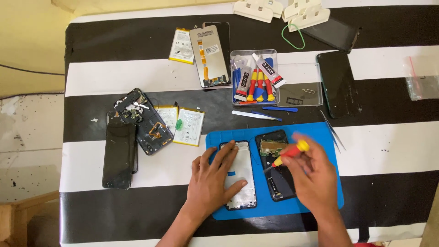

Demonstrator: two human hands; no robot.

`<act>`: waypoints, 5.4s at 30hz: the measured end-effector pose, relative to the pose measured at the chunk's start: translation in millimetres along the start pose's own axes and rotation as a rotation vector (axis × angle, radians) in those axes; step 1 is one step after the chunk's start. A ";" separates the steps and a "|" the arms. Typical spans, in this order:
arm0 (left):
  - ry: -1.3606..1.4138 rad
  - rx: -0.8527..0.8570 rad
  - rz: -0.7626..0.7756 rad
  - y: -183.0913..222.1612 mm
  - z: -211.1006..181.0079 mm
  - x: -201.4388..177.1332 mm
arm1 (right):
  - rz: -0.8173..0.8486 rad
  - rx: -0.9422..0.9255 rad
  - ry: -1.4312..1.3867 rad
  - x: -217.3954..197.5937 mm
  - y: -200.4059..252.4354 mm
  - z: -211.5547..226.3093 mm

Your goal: Disassembling and inspecting the internal components of a mobile phone using precision tools on a repair bench.

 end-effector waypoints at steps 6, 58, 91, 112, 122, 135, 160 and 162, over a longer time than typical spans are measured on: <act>-0.012 0.009 -0.015 -0.7 4.4 0.9 | -0.176 -0.218 0.112 -6.7 -15.8 -7.8; 0.079 0.051 0.044 -19.7 24.7 8.1 | 0.118 -0.561 0.299 50.9 -48.6 4.0; 0.055 -0.006 0.104 -18.4 23.3 15.3 | 0.015 -0.763 0.416 63.0 -50.3 0.8; 0.045 0.001 0.096 -18.6 24.5 16.9 | 0.039 -0.811 0.538 66.1 -45.2 12.3; 0.158 -0.126 0.287 -24.2 22.3 6.7 | 0.146 -0.699 0.404 77.5 -48.8 20.7; 0.197 -0.104 0.250 -21.8 24.4 7.8 | 0.225 -0.511 0.398 76.2 -57.2 28.5; 0.125 -0.086 0.239 -22.8 23.6 10.0 | 0.188 -0.503 0.379 66.2 -47.6 12.2; 0.141 -0.099 0.266 -20.7 24.3 11.7 | 0.225 -0.426 0.336 67.3 -42.7 9.6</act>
Point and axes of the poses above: each hand's wrist, its own y-axis away from the middle knuckle, its own x-axis out of the palm, z = x × y, the point moved 3 cm from there along -y, towards the middle knuckle, and after that the axes turned 14 degrees about x, right-handed, at the moved point
